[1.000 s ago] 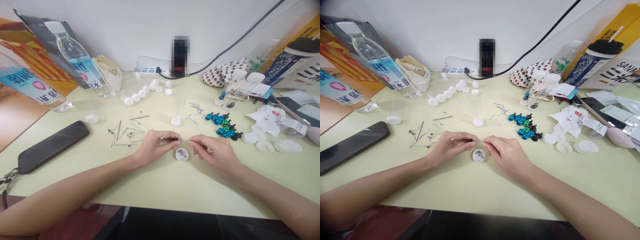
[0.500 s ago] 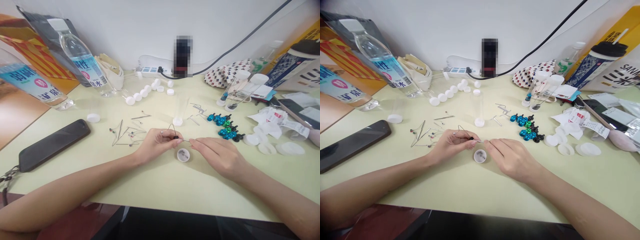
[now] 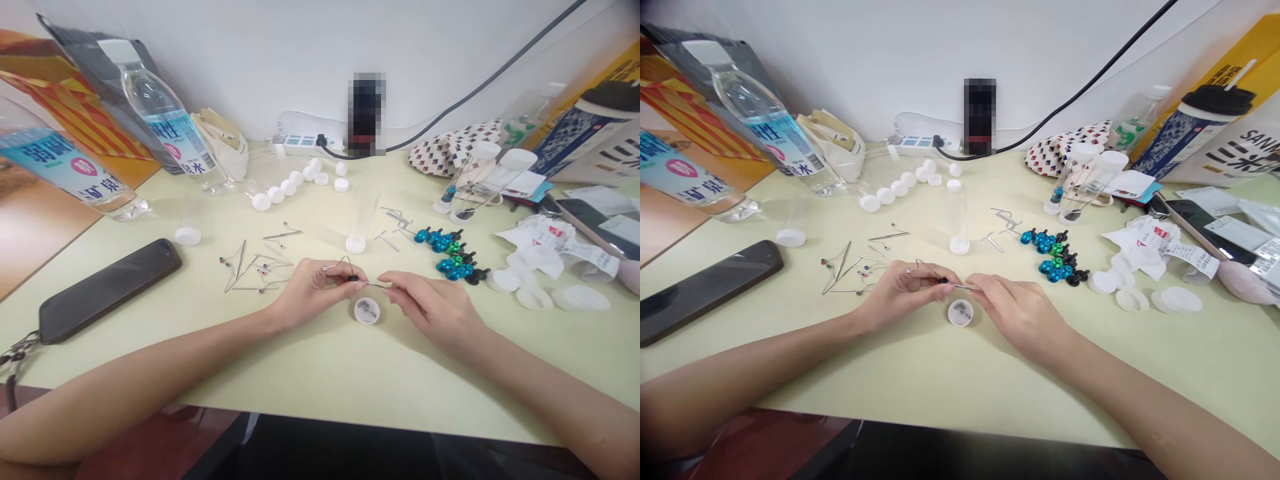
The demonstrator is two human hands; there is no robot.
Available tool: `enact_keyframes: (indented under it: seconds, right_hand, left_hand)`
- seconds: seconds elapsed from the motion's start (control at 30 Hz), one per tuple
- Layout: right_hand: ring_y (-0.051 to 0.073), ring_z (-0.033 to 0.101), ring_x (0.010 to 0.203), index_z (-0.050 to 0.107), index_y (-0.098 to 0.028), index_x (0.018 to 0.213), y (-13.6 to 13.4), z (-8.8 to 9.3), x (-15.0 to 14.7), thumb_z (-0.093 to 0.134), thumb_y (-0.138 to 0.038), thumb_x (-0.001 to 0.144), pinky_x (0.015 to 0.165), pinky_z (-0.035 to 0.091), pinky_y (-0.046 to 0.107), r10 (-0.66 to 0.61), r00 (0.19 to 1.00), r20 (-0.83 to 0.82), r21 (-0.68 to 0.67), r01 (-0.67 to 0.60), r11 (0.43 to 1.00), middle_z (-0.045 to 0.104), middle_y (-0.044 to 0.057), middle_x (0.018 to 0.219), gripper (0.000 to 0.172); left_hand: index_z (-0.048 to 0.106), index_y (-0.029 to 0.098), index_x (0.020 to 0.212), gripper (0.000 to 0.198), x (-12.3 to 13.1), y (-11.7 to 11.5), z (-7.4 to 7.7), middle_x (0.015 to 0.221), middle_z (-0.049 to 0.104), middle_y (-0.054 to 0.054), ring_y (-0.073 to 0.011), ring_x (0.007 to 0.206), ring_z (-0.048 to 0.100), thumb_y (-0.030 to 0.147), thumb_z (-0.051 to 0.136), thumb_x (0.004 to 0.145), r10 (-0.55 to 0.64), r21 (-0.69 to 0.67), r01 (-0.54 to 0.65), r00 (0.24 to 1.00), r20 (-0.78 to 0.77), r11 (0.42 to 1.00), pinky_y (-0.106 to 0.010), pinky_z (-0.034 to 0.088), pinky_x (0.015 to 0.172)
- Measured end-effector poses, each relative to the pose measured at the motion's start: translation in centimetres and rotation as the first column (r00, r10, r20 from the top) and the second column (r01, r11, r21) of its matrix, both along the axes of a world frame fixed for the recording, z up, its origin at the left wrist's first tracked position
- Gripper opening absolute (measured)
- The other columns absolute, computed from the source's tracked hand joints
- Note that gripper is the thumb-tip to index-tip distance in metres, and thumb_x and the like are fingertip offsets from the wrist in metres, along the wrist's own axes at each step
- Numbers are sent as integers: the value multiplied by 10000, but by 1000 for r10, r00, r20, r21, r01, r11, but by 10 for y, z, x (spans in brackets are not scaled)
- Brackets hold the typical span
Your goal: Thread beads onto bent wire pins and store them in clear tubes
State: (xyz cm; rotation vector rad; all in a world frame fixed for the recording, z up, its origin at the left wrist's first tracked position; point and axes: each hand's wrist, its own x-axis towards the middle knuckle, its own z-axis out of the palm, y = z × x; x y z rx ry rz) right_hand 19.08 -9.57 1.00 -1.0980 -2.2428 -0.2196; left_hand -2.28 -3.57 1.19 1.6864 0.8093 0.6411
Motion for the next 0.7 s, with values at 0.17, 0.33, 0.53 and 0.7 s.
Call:
enact_keyframes:
  seconds: [0.17, 0.33, 0.53, 0.7]
  right_hand:
    - [170, 637, 739, 611, -92, 1017, 0, 13, 5, 573, -61, 855, 634, 501, 280, -38, 976, 215, 207, -8, 978, 665, 137, 964, 170]
    - [232, 643, 812, 638, -65, 951, 0, 22, 7, 623, -31, 802, 689, 531, 338, 9, 950, 312, 313, -111, 943, 677, 164, 930, 154]
    - [197, 658, 813, 635, -92, 973, -2, 15, 10, 550, -16, 845, 673, 541, 294, 27, 966, 259, 271, -100, 957, 699, 134, 923, 172]
    - [133, 643, 717, 648, -144, 992, -2, 5, 8, 498, -76, 896, 584, 502, 237, 24, 999, 25, 5, -24, 1000, 699, 62, 865, 190]
  left_hand:
    - [723, 138, 863, 162, 1, 2, 3, 825, 692, -41, -111, 695, 590, 275, 669, 797, 57, -126, -48, 996, 68, 991, -222, 520, 688]
    - [730, 138, 839, 135, 2, 2, 5, 801, 677, -30, -85, 662, 570, 253, 682, 786, 34, -185, -12, 993, 113, 983, -196, 524, 684]
    - [739, 143, 858, 166, 2, 1, 1, 898, 695, -53, -102, 685, 593, 279, 694, 774, 39, -168, -22, 994, 103, 986, -226, 538, 698]
    - [735, 144, 878, 194, 1, 1, 1, 848, 711, -48, -125, 702, 622, 304, 678, 786, 51, -83, -49, 998, 24, 995, -246, 535, 717]
